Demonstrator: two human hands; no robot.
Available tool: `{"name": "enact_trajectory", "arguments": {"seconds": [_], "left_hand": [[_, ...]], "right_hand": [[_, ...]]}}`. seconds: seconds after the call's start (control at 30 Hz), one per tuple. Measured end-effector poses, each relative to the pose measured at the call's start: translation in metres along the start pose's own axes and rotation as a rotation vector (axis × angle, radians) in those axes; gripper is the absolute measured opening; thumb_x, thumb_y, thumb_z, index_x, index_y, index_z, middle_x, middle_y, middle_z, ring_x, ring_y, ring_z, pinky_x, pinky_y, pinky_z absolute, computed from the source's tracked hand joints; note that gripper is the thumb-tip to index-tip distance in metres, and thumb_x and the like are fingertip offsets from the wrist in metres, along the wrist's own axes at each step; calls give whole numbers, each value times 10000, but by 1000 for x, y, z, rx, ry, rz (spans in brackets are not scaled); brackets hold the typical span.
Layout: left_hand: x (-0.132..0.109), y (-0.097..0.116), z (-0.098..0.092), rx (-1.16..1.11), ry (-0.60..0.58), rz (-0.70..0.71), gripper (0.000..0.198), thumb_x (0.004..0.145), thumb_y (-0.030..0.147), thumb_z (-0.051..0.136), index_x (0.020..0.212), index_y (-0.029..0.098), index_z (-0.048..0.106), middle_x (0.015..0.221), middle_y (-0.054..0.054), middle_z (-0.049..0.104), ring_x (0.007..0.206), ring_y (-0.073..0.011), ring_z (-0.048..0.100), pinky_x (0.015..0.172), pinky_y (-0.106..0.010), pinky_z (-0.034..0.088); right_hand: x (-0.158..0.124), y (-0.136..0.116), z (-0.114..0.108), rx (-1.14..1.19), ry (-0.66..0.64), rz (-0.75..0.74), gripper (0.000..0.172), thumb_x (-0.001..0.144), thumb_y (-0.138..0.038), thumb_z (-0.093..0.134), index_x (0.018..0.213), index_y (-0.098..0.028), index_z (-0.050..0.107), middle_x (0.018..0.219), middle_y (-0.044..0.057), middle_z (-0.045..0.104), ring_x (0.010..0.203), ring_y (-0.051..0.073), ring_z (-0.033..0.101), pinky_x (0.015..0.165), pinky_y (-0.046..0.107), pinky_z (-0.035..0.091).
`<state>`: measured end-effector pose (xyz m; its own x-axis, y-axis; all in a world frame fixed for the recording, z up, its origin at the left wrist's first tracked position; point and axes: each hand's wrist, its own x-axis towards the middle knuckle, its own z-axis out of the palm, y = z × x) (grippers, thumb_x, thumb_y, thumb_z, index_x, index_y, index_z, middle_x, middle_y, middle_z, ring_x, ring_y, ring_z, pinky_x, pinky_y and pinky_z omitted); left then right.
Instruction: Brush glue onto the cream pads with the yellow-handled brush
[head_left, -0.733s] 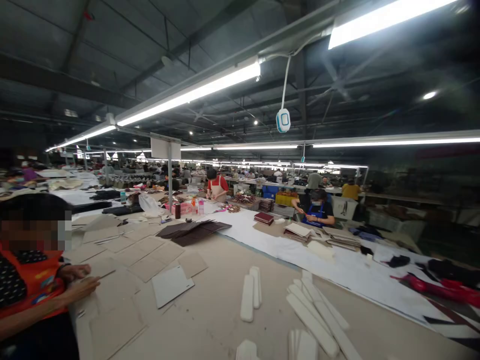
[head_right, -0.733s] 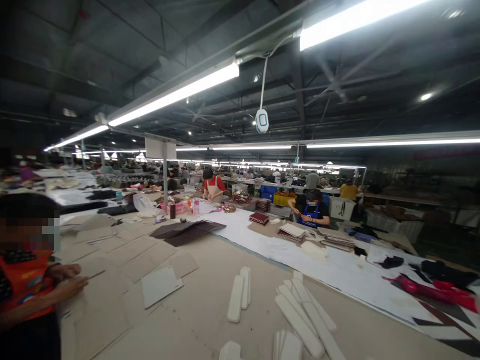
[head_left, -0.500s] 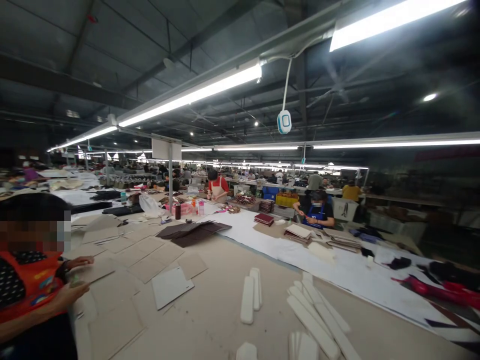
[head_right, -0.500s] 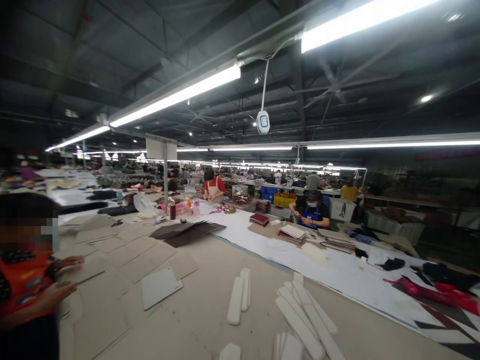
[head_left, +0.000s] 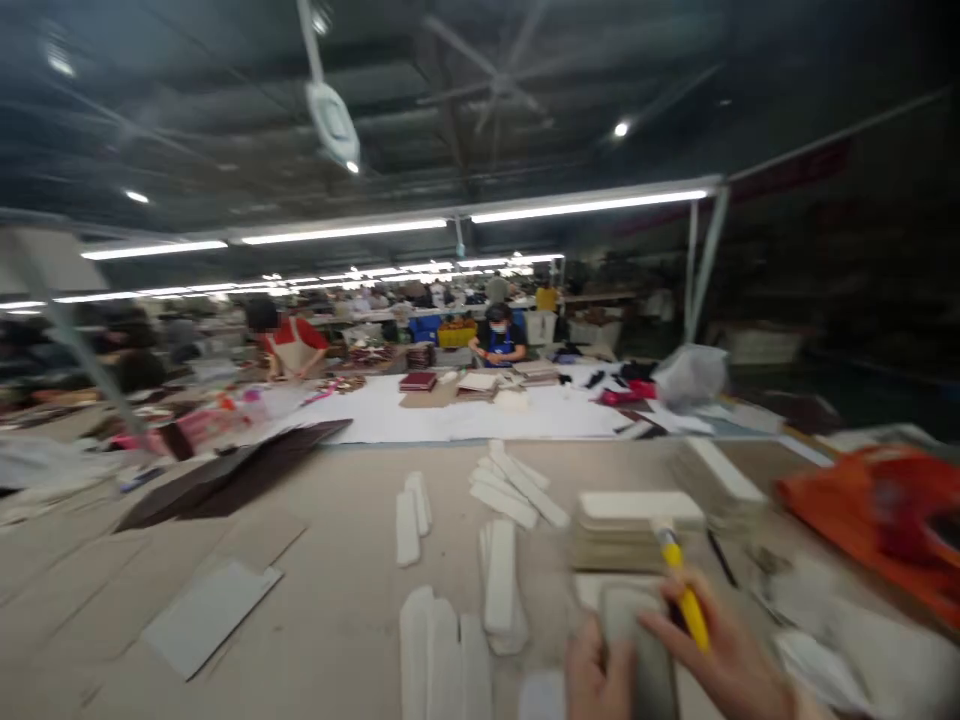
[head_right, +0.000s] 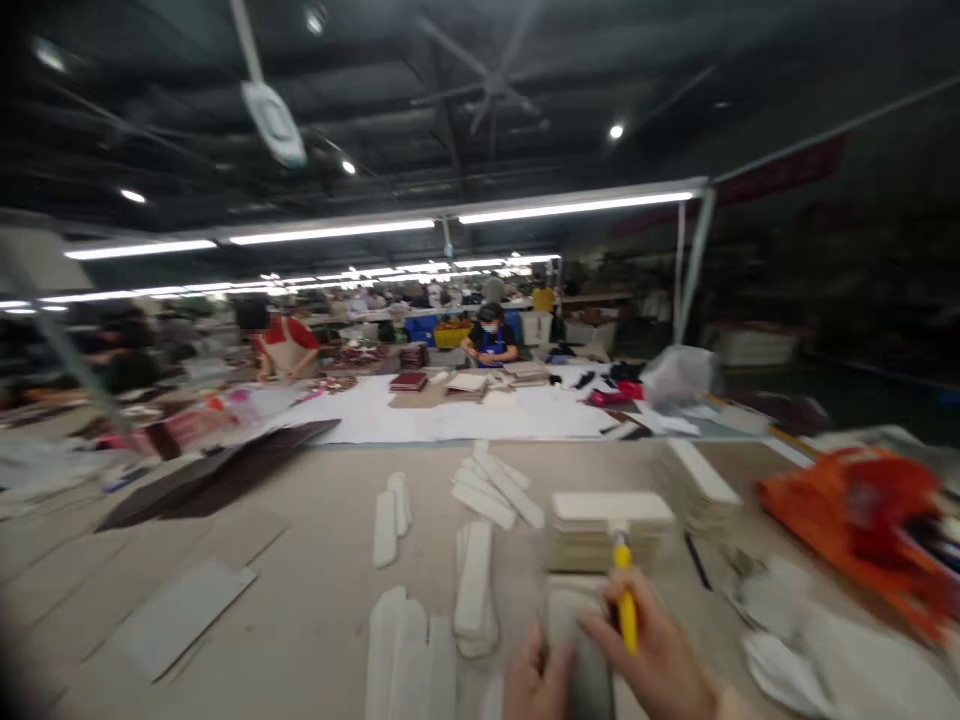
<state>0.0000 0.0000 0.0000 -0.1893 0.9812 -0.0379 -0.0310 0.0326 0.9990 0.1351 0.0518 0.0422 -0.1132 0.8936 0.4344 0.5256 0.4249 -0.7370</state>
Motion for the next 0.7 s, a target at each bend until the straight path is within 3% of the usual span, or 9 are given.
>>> {"name": "enact_trajectory", "arguments": {"seconds": [0.1,0.23,0.5,0.7], "left_hand": [[6,-11,4,-7,-133,38,361,818,480,447,962,176,577,895,-65,621,849,-209,541,779,-336,441],[5,-14,3,71,-146,41,336,830,458,441,937,163,561,839,-42,603,815,-180,527,742,-286,422],[7,-9,16,83,-184,34,324,838,460,425,920,174,552,859,-36,611,802,-168,526,737,-263,415],[9,-10,22,94,-187,22,335,840,474,411,882,172,551,818,-31,596,771,-162,519,705,-257,409]], "right_hand": [[-3,11,4,212,-61,66,293,737,-436,605,794,-266,374,648,-35,447,535,149,465,503,279,431],[-8,17,2,356,-74,116,293,754,-351,622,829,-252,356,698,-40,446,569,127,432,520,247,399],[-13,26,-7,335,-53,111,251,776,-286,594,840,-250,354,707,-43,443,564,122,402,513,242,356],[-12,29,-8,304,-29,89,225,785,-256,575,817,-248,352,642,-62,353,529,114,340,489,235,316]]}}
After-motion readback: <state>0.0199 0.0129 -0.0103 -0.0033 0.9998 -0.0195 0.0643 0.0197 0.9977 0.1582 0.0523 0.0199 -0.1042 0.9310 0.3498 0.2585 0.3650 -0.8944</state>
